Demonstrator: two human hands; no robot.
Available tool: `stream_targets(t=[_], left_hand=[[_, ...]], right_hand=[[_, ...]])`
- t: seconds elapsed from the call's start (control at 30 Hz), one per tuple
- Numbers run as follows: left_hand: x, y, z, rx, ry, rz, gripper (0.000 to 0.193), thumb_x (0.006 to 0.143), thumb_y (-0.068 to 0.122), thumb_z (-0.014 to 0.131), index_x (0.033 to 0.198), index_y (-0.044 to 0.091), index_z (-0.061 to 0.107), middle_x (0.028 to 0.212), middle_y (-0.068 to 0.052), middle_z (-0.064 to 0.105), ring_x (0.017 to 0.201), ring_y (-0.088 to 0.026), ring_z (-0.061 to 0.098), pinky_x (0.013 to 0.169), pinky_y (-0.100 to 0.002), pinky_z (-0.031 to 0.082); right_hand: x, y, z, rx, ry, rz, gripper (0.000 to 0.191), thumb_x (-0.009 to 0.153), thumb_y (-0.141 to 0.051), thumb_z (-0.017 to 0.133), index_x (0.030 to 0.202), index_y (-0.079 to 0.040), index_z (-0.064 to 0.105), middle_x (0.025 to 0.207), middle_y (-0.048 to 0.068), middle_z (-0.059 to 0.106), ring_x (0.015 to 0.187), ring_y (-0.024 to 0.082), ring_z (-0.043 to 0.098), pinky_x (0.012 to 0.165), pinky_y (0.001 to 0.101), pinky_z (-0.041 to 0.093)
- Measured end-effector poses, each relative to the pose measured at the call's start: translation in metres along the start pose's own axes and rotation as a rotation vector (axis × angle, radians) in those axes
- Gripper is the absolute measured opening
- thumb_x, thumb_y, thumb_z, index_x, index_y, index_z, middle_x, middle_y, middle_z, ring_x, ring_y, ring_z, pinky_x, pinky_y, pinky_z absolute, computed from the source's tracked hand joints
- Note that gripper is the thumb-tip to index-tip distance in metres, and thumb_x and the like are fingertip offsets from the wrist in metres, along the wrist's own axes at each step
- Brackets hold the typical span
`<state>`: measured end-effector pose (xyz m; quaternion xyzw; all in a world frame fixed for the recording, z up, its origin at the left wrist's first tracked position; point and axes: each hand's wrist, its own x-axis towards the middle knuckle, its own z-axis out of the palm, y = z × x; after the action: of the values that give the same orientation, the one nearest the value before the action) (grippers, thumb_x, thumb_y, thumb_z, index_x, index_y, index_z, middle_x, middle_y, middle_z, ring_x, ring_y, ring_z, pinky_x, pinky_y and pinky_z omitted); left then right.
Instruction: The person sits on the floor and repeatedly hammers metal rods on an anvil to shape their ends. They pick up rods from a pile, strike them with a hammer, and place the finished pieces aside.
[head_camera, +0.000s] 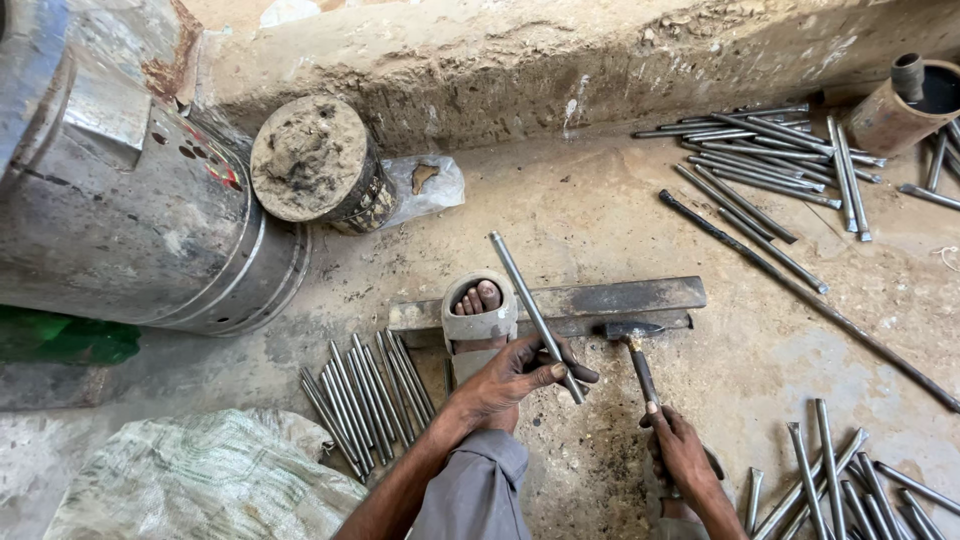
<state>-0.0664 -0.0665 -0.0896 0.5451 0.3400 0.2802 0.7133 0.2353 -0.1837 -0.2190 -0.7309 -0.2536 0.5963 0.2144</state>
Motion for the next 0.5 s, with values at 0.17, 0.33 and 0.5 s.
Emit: stream_targets(t=[0.17,0.33,0.5], left_hand=[[0.004,-0.006,0.0,0.363,0.036,-0.087,0.051,0.084,0.058,0.07,0.12,0.022,0.073,0.131,-0.003,0.073,0.137,-0.027,0.058,0.113,-0.071,0.031],[0.03,-0.01,0.005,0.386,0.072,0.09,0.048,0.091,0.062,0.065,0.117,0.023,0.074,0.125,-0.006,0.075,0.129,-0.028,0.062,0.11,-0.07,0.038],[0.053,-0.008,0.004,0.353,0.051,0.017,0.031,0.103,0.044,0.056,0.127,0.028,0.066,0.114,-0.009,0.074,0.092,-0.024,0.074,0.086,-0.052,0.066]], right_hand=[[0.004,0.005,0.0,0.016,0.0,0.002,0.04,0.108,-0.035,0.043,0.118,-0.003,0.065,0.063,0.003,0.048,0.046,0.015,0.043,0.038,0.0317,0.04],[0.005,0.007,0.0,-0.014,0.012,0.007,0.042,0.107,-0.037,0.043,0.118,-0.003,0.065,0.063,0.003,0.048,0.046,0.015,0.044,0.038,0.0319,0.041],[0.005,0.006,0.0,-0.038,0.019,0.003,0.042,0.107,-0.039,0.045,0.117,-0.003,0.065,0.063,0.003,0.049,0.046,0.014,0.046,0.039,0.0316,0.043]])
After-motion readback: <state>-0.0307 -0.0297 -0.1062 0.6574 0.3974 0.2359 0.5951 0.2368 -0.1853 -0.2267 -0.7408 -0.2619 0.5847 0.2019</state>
